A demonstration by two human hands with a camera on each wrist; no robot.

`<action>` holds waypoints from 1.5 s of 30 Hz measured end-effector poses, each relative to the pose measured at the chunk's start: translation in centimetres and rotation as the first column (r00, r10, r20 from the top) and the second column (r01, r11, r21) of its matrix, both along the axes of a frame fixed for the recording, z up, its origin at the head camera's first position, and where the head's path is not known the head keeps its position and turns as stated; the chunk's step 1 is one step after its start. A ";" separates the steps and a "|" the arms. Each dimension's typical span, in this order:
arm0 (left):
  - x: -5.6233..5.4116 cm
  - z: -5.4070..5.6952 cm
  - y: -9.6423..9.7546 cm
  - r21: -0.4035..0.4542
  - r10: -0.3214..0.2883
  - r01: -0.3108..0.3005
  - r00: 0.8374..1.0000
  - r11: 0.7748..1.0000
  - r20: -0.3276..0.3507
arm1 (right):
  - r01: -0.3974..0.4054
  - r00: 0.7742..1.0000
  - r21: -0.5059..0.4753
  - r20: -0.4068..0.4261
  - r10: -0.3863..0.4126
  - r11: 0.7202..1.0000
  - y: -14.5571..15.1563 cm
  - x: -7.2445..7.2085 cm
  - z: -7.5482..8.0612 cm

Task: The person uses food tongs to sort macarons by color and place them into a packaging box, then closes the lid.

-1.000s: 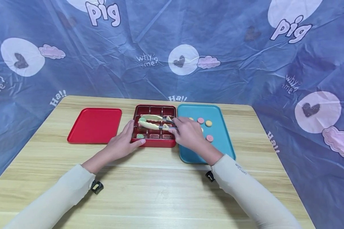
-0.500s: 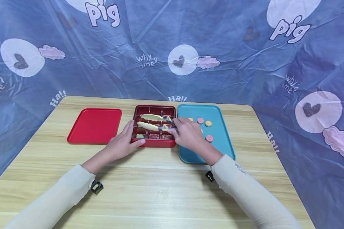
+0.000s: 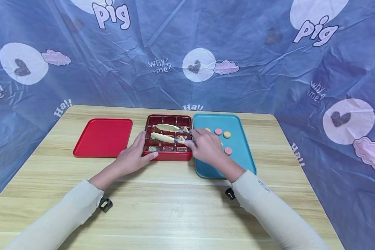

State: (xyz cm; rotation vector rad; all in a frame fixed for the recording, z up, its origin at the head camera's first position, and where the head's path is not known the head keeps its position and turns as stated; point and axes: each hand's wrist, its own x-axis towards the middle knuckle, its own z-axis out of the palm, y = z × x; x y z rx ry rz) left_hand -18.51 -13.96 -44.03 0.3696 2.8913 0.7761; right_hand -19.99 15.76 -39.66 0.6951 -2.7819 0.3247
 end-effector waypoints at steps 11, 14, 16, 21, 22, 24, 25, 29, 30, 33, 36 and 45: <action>0.0 -0.2 -0.1 0.003 -0.006 0.006 1.000 1.000 -0.002 | 0.024 1.000 -0.045 0.004 -0.024 0.999 1.8 1.3 -0.3; 0.0 -0.2 -0.1 0.008 -0.007 0.007 1.000 1.000 0.000 | 0.027 0.999 -0.067 -0.021 -0.029 0.997 2.7 1.7 -0.4; 0.0 -0.2 -0.1 0.012 -0.007 0.007 1.000 1.000 0.000 | 0.035 0.998 -0.081 -0.040 -0.039 0.996 3.3 2.1 -0.4; 0.0 -0.2 -0.1 0.013 -0.005 0.005 1.000 1.000 0.001 | 0.075 0.995 -0.111 -0.055 -0.082 0.991 5.1 3.2 -0.4; 0.0 -0.2 -0.1 0.013 -0.005 0.005 1.000 1.000 0.001 | 0.088 0.994 -0.107 -0.060 -0.095 0.990 5.4 3.5 -0.4; 0.0 -0.2 -0.1 0.012 -0.006 0.006 1.000 1.000 0.002 | 0.108 0.991 -0.100 -0.066 -0.115 0.989 6.1 4.0 -0.5; 0.0 -0.2 -0.1 0.010 -0.006 0.006 1.000 1.000 0.001 | 0.114 0.990 -0.095 -0.073 -0.121 0.989 6.5 4.3 -0.5; -0.1 -0.2 -0.1 0.012 -0.008 0.008 1.000 1.000 0.003 | 0.130 0.987 -0.093 -0.084 -0.138 0.987 7.8 5.4 -0.7; 0.0 -0.2 -0.1 0.013 -0.008 0.008 1.000 1.000 0.005 | 0.133 0.987 -0.094 -0.079 -0.140 0.987 8.1 5.7 -0.7; 0.0 -0.1 -0.1 0.014 -0.009 0.009 1.000 1.000 0.007 | 0.158 0.985 -0.096 -0.056 -0.164 0.983 8.9 6.6 -0.7; 0.0 -0.1 -0.1 0.013 -0.009 0.009 1.000 1.000 0.007 | 0.186 0.981 -0.098 -0.038 -0.191 0.978 9.6 7.6 -0.6; -0.1 -0.1 -0.2 0.013 -0.003 0.003 1.000 1.000 0.003 | 0.239 0.970 -0.113 -0.024 -0.243 0.964 11.6 9.7 -1.1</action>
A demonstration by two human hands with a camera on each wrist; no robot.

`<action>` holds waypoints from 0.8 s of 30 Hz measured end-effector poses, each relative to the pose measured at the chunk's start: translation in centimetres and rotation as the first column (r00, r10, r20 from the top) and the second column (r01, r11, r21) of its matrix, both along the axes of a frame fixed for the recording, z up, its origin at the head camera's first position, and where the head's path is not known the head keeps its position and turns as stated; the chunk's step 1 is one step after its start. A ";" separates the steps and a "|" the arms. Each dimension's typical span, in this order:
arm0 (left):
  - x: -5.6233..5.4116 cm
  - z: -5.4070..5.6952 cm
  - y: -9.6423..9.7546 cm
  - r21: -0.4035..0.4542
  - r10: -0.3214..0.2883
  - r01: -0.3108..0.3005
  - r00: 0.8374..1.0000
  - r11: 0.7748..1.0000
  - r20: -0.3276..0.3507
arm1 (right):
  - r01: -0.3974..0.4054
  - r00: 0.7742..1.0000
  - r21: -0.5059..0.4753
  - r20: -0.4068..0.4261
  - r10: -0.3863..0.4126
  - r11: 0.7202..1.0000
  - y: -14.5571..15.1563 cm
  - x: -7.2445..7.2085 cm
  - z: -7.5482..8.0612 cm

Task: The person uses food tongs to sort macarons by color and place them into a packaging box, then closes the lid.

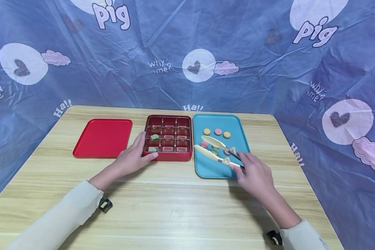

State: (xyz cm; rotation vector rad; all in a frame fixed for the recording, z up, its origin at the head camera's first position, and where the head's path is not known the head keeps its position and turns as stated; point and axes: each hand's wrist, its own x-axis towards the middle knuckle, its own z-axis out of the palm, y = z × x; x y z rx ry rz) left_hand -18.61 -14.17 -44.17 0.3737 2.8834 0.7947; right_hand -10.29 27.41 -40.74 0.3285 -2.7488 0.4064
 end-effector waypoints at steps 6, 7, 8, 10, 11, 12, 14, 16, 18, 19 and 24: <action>0.1 0.1 0.0 0.000 -0.002 0.002 1.000 1.000 0.003 | 0.039 0.999 -0.007 0.017 -0.039 0.999 1.1 1.3 -0.3; 0.1 0.1 0.0 0.000 -0.003 0.003 1.000 1.000 0.004 | 0.045 0.999 -0.007 0.020 -0.045 0.999 1.3 1.4 -0.4; 0.1 0.1 0.0 -0.001 -0.003 0.003 1.000 1.000 0.005 | 0.051 0.998 -0.008 0.024 -0.051 0.999 1.4 1.6 -0.4; 0.1 0.2 0.0 -0.004 -0.003 0.003 1.000 1.000 0.004 | 0.061 0.998 -0.003 0.024 -0.061 0.998 1.8 1.8 -0.6; 0.1 0.2 0.0 -0.006 -0.003 0.003 1.000 1.000 0.003 | 0.066 0.998 0.001 0.024 -0.066 0.998 2.0 1.9 -0.7; 0.1 0.2 0.0 -0.007 -0.003 0.003 1.000 1.000 0.002 | 0.070 0.997 0.003 0.022 -0.070 0.998 2.1 2.0 -0.8; 0.1 0.2 0.0 -0.009 -0.003 0.003 1.000 1.000 0.001 | 0.078 0.997 0.007 0.020 -0.078 0.997 2.4 2.2 -1.0; 0.1 0.2 0.0 -0.010 -0.004 0.004 1.000 1.000 0.000 | 0.082 0.997 0.011 0.013 -0.082 0.997 2.7 2.3 -1.1; 0.1 0.2 0.0 -0.008 -0.004 0.004 1.000 1.000 0.002 | 0.084 0.996 0.009 0.006 -0.084 0.996 2.8 2.5 -1.3; 0.1 0.2 0.0 -0.007 -0.005 0.005 1.000 1.000 0.003 | 0.086 0.996 0.008 0.004 -0.086 0.996 2.9 2.5 -1.4; 0.1 0.2 0.1 -0.005 -0.002 0.002 1.000 1.000 0.005 | 0.092 0.996 0.008 0.003 -0.092 0.996 3.1 2.7 -1.5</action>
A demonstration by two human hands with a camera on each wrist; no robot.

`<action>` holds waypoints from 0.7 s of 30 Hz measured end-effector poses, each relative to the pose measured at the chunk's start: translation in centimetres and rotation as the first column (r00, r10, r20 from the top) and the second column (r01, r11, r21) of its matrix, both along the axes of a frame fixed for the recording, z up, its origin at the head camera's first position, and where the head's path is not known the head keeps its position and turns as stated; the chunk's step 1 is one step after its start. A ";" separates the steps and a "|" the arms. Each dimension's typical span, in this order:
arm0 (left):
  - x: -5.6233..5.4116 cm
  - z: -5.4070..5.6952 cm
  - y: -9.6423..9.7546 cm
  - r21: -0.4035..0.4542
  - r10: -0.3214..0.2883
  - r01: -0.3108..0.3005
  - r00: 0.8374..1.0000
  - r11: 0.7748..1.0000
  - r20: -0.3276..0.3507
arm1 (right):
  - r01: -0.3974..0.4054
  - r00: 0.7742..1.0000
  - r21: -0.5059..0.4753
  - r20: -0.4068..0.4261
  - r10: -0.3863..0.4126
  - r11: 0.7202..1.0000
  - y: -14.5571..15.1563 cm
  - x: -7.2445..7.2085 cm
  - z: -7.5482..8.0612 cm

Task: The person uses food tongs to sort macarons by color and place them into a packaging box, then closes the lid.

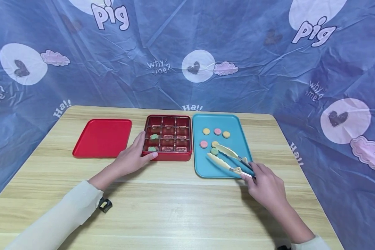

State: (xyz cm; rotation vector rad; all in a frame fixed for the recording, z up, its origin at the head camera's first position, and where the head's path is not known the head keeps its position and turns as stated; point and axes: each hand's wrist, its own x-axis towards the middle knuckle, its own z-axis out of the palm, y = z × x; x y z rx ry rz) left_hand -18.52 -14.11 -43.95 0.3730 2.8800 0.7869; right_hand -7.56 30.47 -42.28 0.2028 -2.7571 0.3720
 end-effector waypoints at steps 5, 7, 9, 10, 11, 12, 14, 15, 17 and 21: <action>-0.1 -0.1 0.0 0.007 0.002 -0.002 1.000 1.000 0.000 | 0.005 1.000 0.013 0.000 -0.005 1.000 0.1 0.0 -0.1; -0.1 -0.1 0.0 0.008 0.002 -0.002 1.000 1.000 -0.001 | 0.001 1.000 0.019 -0.010 -0.001 1.000 0.2 0.0 -0.2; -0.1 -0.1 0.0 0.007 0.003 -0.003 1.000 1.000 -0.002 | -0.005 1.000 0.027 -0.023 0.006 1.000 0.2 -0.1 -0.2; -0.1 -0.1 0.0 0.006 0.003 -0.003 1.000 1.000 -0.002 | -0.009 1.000 0.028 -0.029 0.010 1.000 0.2 -0.1 -0.3; -0.1 -0.2 0.0 0.005 0.003 -0.003 1.000 1.000 -0.002 | -0.011 0.999 0.030 -0.033 0.013 0.999 0.2 -0.1 -0.4; -0.1 -0.2 0.0 0.005 0.003 -0.003 1.000 1.000 -0.001 | -0.012 0.999 0.034 -0.035 0.013 0.999 0.2 -0.1 -0.4; -0.1 -0.1 0.0 0.004 0.003 -0.003 1.000 1.000 -0.001 | -0.012 0.999 0.043 -0.036 0.014 0.999 0.1 -0.1 -0.4; -0.1 -0.1 0.0 0.004 0.003 -0.003 1.000 1.000 0.000 | -0.011 0.999 0.047 -0.035 0.013 0.999 0.1 -0.1 -0.5; -0.1 -0.1 0.0 0.005 0.004 -0.004 1.000 1.000 0.001 | -0.009 0.999 0.054 -0.036 0.011 0.999 0.0 -0.1 -0.5; -0.1 -0.1 0.0 0.010 0.006 -0.006 1.000 1.000 0.001 | -0.016 0.998 0.057 -0.056 0.020 0.998 -0.1 -0.1 -0.7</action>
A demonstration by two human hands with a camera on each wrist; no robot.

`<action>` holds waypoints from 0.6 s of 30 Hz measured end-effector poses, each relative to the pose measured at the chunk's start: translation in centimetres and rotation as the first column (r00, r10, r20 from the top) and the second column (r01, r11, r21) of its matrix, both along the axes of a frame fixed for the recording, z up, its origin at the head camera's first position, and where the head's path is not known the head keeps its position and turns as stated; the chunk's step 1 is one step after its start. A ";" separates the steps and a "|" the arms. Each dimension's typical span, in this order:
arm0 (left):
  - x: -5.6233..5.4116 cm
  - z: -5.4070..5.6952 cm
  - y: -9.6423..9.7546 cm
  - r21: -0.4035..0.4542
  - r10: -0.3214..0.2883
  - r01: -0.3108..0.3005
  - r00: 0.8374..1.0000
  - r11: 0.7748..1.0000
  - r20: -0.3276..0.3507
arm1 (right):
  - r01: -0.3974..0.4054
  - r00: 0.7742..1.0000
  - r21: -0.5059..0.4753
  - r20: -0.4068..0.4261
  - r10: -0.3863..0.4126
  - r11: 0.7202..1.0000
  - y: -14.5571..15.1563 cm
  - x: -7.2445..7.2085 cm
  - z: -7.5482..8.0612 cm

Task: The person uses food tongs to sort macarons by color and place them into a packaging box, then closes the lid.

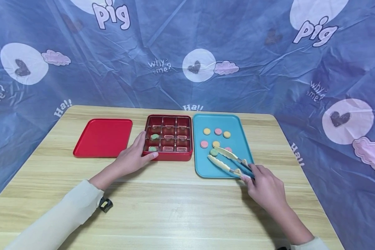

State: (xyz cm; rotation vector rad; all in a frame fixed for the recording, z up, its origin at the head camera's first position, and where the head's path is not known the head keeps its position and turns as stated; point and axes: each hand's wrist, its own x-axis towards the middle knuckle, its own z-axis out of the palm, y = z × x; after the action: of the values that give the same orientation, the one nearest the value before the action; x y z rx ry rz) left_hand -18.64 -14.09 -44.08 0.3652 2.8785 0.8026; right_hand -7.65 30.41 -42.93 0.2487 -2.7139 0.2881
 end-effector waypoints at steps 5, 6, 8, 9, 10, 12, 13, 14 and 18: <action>0.0 0.0 0.0 0.007 0.003 -0.003 1.000 1.000 -0.002 | -0.011 1.000 -0.004 -0.016 0.011 1.000 0.1 -0.1 -0.1; 0.0 0.0 0.0 0.006 0.003 -0.003 1.000 1.000 -0.002 | -0.012 1.000 -0.004 -0.016 0.012 1.000 0.1 -0.1 0.0; -0.1 -0.1 0.0 0.005 0.003 -0.003 1.000 1.000 -0.002 | -0.014 1.000 -0.007 -0.017 0.014 1.000 0.0 -0.1 0.1; -0.1 -0.1 0.0 0.004 0.003 -0.003 1.000 1.000 -0.002 | -0.016 1.000 -0.008 -0.016 0.015 1.000 0.0 -0.1 0.1; -0.1 -0.1 0.0 0.002 0.003 -0.003 1.000 1.000 -0.002 | -0.016 1.000 -0.010 -0.016 0.016 1.000 0.1 -0.2 0.1; -0.1 -0.1 0.0 0.000 0.003 -0.003 1.000 1.000 -0.005 | -0.018 1.000 -0.014 -0.017 0.018 1.000 0.1 -0.1 0.1; -0.1 -0.1 0.0 0.001 0.005 -0.005 1.000 1.000 -0.006 | -0.018 1.000 -0.016 -0.018 0.018 1.000 0.0 -0.1 0.1; -0.1 -0.1 0.0 0.000 0.004 -0.004 1.000 1.000 -0.008 | -0.018 1.000 -0.015 -0.019 0.018 1.000 0.0 -0.1 0.0; -0.1 -0.2 0.0 0.000 0.006 -0.006 1.000 1.000 -0.013 | -0.016 1.000 -0.016 -0.019 0.016 1.000 0.0 -0.1 0.0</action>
State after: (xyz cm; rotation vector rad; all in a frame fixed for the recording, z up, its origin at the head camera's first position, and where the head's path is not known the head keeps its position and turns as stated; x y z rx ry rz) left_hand -18.79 -14.04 -44.30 0.3627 2.8928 0.8036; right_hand -7.71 30.40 -42.97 0.2672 -2.6914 0.3108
